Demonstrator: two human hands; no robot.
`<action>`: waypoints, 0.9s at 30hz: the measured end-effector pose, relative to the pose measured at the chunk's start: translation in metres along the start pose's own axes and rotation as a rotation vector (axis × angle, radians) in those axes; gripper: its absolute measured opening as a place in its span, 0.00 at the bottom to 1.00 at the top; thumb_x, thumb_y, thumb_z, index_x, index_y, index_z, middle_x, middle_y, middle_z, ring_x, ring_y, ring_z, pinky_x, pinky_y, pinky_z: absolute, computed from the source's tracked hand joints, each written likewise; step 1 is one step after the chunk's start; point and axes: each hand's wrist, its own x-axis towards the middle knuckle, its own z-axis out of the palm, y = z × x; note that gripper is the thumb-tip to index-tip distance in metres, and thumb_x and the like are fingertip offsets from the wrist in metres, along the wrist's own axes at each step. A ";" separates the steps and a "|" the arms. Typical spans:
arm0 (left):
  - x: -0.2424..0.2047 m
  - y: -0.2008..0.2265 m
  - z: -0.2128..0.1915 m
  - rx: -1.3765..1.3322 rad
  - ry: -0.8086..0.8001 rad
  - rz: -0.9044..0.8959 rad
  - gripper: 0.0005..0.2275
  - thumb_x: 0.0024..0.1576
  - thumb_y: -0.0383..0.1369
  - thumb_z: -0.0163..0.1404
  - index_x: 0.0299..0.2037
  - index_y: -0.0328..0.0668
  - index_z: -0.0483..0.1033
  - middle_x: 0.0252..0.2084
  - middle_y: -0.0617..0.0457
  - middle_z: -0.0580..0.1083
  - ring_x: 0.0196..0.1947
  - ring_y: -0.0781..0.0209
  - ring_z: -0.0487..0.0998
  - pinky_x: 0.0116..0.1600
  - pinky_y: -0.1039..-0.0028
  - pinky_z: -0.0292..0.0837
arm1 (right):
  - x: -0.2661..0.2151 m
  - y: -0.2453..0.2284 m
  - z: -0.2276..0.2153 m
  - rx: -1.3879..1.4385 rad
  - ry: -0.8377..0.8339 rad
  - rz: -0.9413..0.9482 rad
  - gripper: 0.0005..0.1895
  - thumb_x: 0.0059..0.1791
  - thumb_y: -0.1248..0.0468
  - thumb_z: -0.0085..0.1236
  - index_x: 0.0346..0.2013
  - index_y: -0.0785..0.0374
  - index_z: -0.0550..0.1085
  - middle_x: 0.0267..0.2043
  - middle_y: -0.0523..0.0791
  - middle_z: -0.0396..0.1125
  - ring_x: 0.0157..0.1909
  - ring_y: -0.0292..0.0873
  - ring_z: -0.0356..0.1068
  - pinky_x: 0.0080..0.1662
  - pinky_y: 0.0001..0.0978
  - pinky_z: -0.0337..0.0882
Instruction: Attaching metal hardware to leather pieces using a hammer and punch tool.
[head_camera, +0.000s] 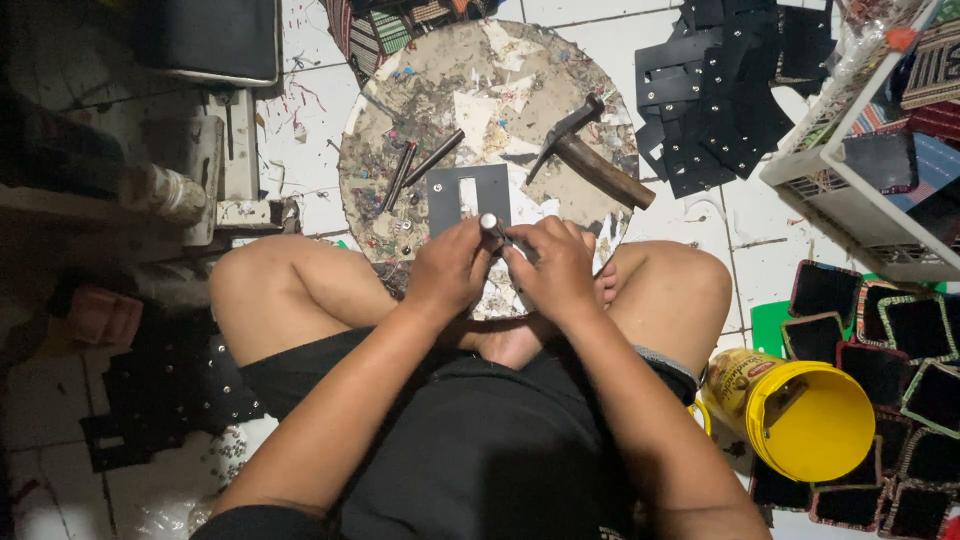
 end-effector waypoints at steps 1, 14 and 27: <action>0.000 -0.002 0.002 0.015 -0.006 0.024 0.08 0.62 0.34 0.52 0.49 0.47 0.77 0.39 0.50 0.80 0.41 0.48 0.84 0.45 0.62 0.80 | 0.002 0.009 0.000 0.088 0.014 -0.007 0.08 0.46 0.57 0.68 0.40 0.46 0.81 0.33 0.39 0.69 0.39 0.46 0.71 0.45 0.39 0.64; 0.004 0.016 -0.015 0.012 -0.009 0.107 0.05 0.66 0.33 0.46 0.46 0.47 0.74 0.36 0.54 0.76 0.42 0.54 0.82 0.46 0.69 0.79 | 0.058 0.060 -0.064 -0.513 0.017 -0.068 0.21 0.55 0.45 0.58 0.44 0.62 0.76 0.38 0.48 0.64 0.40 0.55 0.69 0.44 0.48 0.64; -0.002 0.005 -0.006 0.037 0.022 0.138 0.07 0.65 0.33 0.46 0.50 0.48 0.73 0.40 0.55 0.75 0.47 0.56 0.80 0.47 0.69 0.79 | -0.025 -0.058 -0.116 0.116 0.124 0.175 0.07 0.51 0.57 0.65 0.32 0.55 0.78 0.17 0.47 0.67 0.22 0.47 0.70 0.28 0.34 0.67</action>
